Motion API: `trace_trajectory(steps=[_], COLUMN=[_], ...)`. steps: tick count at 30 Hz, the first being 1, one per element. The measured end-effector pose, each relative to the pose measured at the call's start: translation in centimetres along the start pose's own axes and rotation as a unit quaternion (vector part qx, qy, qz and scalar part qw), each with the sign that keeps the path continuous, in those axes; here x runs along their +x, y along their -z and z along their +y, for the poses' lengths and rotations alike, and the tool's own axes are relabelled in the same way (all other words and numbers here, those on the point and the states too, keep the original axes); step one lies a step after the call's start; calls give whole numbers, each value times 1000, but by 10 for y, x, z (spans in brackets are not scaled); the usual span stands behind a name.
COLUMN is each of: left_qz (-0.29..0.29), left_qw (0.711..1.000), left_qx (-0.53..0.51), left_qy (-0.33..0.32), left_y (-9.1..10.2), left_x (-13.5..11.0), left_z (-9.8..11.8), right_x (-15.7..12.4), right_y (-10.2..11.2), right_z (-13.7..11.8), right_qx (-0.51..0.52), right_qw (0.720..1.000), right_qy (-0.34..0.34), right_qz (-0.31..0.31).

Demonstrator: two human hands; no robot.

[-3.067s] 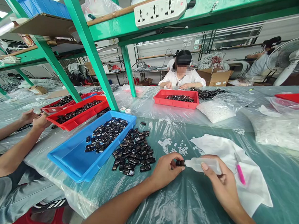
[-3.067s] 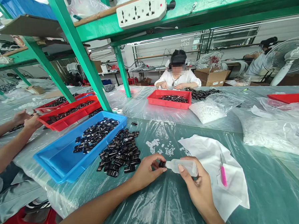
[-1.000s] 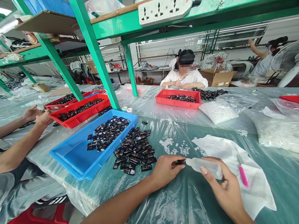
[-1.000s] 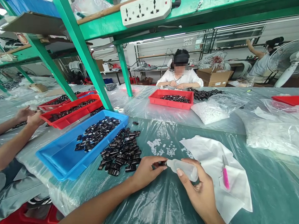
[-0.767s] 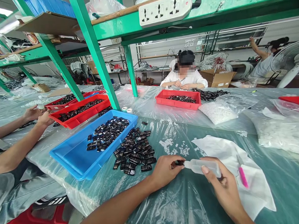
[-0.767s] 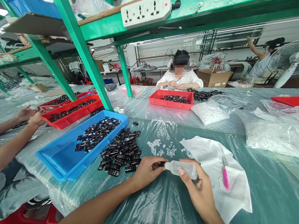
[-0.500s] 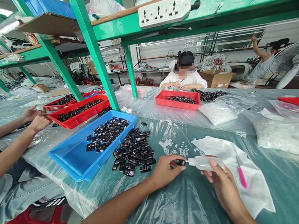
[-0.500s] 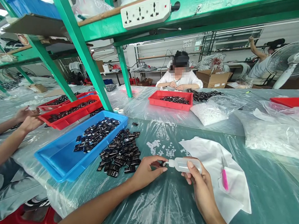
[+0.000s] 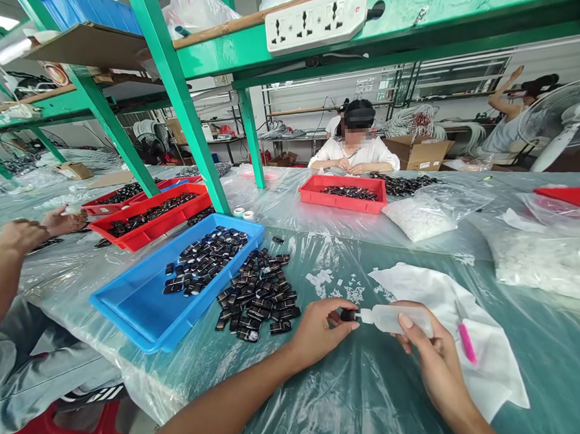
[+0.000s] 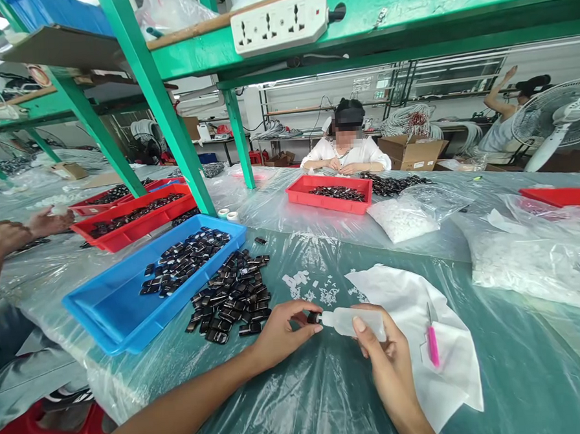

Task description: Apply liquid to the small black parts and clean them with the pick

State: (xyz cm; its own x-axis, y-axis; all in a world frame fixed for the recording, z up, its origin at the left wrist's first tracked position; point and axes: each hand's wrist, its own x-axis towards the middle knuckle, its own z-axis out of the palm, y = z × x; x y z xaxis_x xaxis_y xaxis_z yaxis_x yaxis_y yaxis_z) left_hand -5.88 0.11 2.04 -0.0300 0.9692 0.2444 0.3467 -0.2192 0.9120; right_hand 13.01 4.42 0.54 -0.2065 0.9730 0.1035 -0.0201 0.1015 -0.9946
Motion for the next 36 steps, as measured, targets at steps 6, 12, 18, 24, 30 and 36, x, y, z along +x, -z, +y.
trace_trajectory(steps=[6, 12, 18, 24, 30, 36], left_qz=[5, -4, -10, -7, -10, -8], left_qw=[1000, 1000, 1000, 999, 999, 1000], left_qx=[21, 25, 29, 31, 44, 22], left_qy=[1, 7, 6, -3, -6, 7], left_y=[0, 0, 0, 1, 1, 1], left_x=[0, -1, 0, 0, -1, 0], left_z=[-1, 0, -1, 0, 0, 1], right_x=[-5, -6, -7, -7, -9, -8], right_y=[0, -2, -2, -5, -5, -1], right_z=[-6, -6, -10, -9, -7, -8], right_qx=[-98, -127, -137, -145, -156, -134], right_qw=[994, 986, 980, 977, 972, 982], right_qy=[57, 109, 146, 154, 176, 131], right_qz=[2, 22, 7, 24, 18, 20])
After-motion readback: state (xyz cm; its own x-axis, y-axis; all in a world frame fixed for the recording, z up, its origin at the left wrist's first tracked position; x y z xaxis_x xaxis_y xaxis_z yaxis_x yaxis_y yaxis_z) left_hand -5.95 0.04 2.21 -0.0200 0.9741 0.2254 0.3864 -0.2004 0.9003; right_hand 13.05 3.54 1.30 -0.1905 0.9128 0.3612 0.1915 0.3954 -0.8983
